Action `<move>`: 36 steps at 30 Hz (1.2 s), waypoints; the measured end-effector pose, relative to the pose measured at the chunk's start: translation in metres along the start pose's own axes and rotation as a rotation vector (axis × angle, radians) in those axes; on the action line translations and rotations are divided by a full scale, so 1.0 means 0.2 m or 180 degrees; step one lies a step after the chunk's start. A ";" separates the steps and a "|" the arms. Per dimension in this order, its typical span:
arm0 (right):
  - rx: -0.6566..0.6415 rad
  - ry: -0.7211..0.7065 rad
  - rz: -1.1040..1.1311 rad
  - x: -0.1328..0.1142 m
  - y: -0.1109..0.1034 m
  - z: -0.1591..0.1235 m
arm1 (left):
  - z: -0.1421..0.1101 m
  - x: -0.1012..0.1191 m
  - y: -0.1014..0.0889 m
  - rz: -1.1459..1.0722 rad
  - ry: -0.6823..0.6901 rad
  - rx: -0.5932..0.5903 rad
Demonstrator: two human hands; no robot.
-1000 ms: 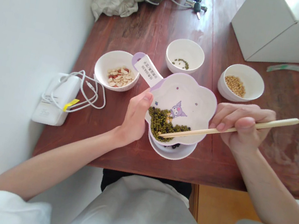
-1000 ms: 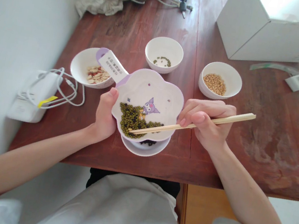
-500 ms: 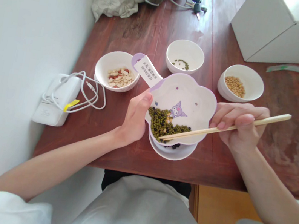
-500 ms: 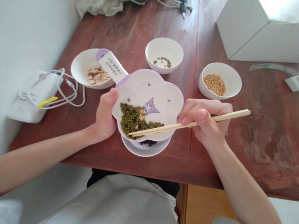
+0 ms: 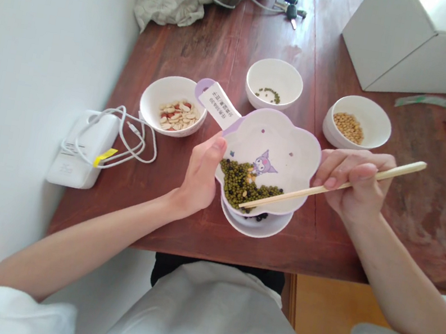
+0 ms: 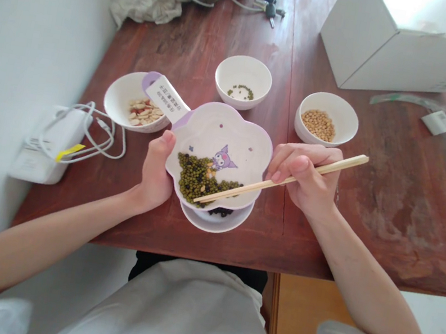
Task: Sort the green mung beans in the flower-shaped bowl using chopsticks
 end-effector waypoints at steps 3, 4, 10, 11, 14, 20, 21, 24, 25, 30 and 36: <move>-0.0019 0.0014 0.0006 0.00 0.00 0.00 | 0.01 0.00 0.01 -0.0004 0.0042 -0.0067; -0.0020 0.0028 0.0003 0.00 0.00 0.00 | 0.01 0.00 0.01 -0.0008 0.0059 -0.0082; -0.0021 0.0018 0.0055 0.01 -0.02 0.00 | 0.01 0.02 0.04 -0.0092 0.0109 -0.0216; -0.0019 0.0008 0.0052 0.01 -0.02 0.00 | 0.01 0.02 0.04 -0.0085 0.0113 -0.0229; -0.0029 -0.0024 0.0011 0.01 -0.02 0.01 | 0.01 0.01 0.03 -0.0022 0.0051 -0.0172; 0.0257 -0.0039 -0.0130 0.00 -0.07 0.02 | 0.00 -0.03 -0.01 -0.0081 -0.0140 0.0026; 0.0336 -0.0044 -0.0133 0.00 -0.08 0.03 | 0.00 -0.03 -0.01 -0.0089 -0.0144 0.0031; 0.0418 -0.0098 -0.0132 -0.03 -0.11 0.05 | -0.01 -0.03 -0.01 -0.0096 -0.0167 0.0032; 0.0382 -0.0116 -0.0157 -0.03 -0.11 0.06 | -0.01 -0.03 0.00 -0.0101 -0.0185 0.0039; 0.0259 -0.0023 -0.0388 -0.06 -0.09 0.05 | -0.01 -0.03 -0.01 -0.0090 -0.0221 0.0041; 0.0178 0.0162 -0.0369 -0.05 -0.07 0.02 | 0.00 -0.03 -0.01 0.0013 -0.0207 0.0007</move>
Point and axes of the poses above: each hand's wrist, its own z-axis towards the middle knuckle, its own y-axis out of the palm, x = y × z, the point moved 9 cm from there along z, towards the middle knuckle, and after that the axes turned 9 degrees about -z, right-handed, at the moved point
